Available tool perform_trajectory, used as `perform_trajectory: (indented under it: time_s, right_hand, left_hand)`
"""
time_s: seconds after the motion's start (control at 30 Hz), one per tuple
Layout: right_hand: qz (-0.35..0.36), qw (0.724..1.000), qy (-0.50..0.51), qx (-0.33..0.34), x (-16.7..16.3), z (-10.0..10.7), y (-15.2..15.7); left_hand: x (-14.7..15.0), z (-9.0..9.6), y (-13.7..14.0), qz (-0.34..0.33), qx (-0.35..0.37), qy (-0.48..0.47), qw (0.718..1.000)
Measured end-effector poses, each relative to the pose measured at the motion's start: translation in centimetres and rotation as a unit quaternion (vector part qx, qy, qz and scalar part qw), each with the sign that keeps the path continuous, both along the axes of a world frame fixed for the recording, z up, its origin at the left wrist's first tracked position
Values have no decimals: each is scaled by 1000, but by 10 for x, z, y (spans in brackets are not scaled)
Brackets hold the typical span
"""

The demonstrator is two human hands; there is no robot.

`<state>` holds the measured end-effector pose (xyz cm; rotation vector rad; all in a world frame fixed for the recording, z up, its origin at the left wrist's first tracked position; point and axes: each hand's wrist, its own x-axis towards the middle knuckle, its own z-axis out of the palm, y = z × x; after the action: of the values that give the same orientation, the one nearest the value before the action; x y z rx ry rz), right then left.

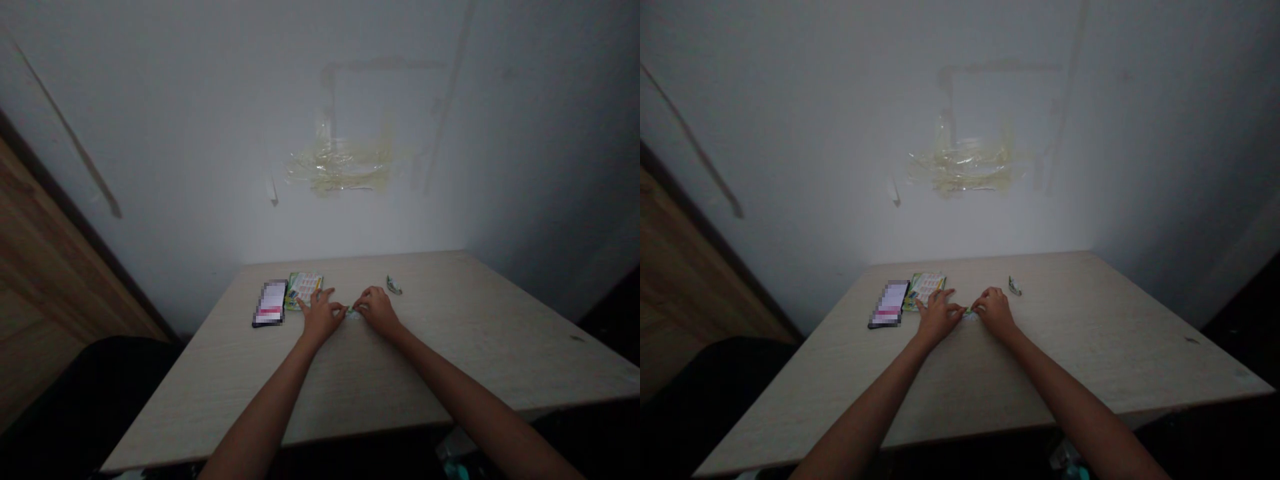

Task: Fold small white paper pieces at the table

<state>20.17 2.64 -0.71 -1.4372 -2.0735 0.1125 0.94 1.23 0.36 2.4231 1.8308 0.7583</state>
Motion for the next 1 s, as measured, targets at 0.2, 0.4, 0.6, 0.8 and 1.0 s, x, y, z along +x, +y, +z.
perform_trajectory:
  time_s: [0.2,0.4,0.6,0.8,1.0]
  right_hand:
    - [-21,1000,-15,-11,1,0,1]
    - [-17,1000,12,-18,5,-6,8]
    - [10,994,113,-1,10,-9,12]
    - [87,961,258,-54,14,-5,9]
    - [116,958,249,-85,13,0,2]
  left_hand:
    - [-4,1,1,-46,-6,-2,999]
    - [-6,5,-3,-126,-13,13,992]
    - [-3,11,-14,-159,38,51,985]
    - [2,13,-18,-139,71,83,984]
    - [1,10,-18,-132,67,68,987]
